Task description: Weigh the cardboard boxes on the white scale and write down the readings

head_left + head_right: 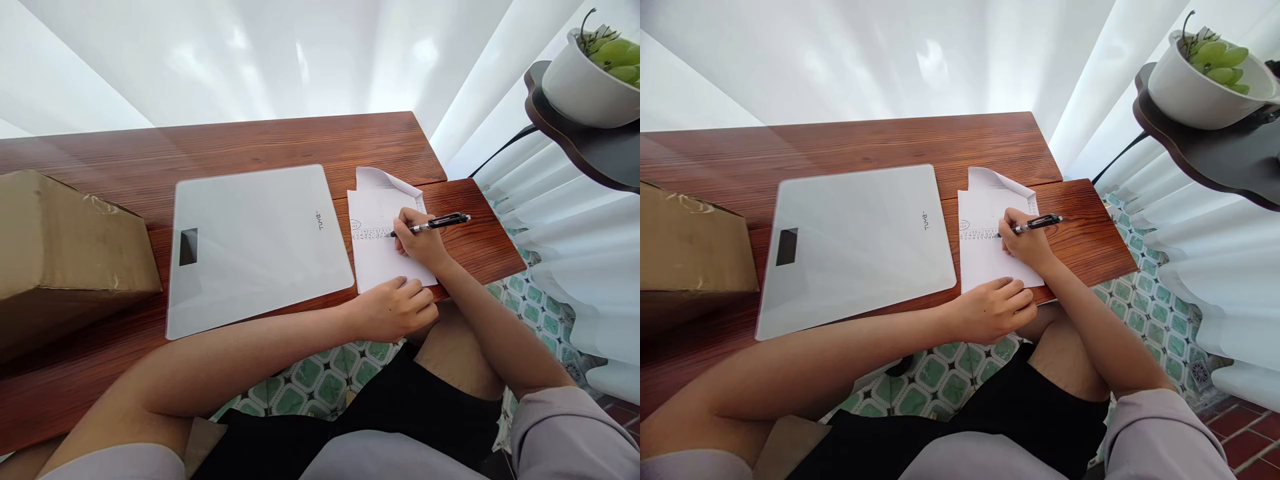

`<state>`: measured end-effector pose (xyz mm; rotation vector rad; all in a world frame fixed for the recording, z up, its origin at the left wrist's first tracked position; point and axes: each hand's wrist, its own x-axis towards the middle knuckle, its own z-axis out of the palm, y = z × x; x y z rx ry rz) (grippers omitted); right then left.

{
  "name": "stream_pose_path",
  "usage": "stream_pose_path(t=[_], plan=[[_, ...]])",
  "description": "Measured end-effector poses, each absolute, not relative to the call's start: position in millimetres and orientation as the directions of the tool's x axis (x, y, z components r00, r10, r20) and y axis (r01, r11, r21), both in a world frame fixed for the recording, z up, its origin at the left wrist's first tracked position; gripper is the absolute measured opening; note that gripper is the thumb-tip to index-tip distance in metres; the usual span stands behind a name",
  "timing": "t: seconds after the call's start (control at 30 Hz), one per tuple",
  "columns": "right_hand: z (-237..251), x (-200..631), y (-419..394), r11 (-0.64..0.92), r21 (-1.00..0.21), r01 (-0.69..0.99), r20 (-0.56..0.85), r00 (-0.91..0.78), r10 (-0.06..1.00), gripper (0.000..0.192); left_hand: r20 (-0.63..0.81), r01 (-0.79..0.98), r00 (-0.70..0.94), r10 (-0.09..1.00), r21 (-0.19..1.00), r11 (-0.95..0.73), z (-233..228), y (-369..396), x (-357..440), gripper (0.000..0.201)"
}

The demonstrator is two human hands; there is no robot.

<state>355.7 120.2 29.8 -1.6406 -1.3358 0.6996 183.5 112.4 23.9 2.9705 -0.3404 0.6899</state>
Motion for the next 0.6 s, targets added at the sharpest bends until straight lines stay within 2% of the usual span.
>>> stream_pose_path(t=[0.37, 0.6], plan=[[31.5, 354.7, 122.3, -0.047, -0.908, 0.417, 0.074, 0.271, 0.96, 0.034, 0.441, -0.229, 0.877, -0.192, 0.032, -0.973, 23.9, 111.6, 183.9, 0.019], [29.4, 355.0, 120.7, -0.033, -0.889, 0.457, 0.101, 0.265, 0.959, 0.035, 0.448, -0.234, 0.873, -0.192, 0.039, -0.971, 22.3, 111.5, 184.3, 0.019]])
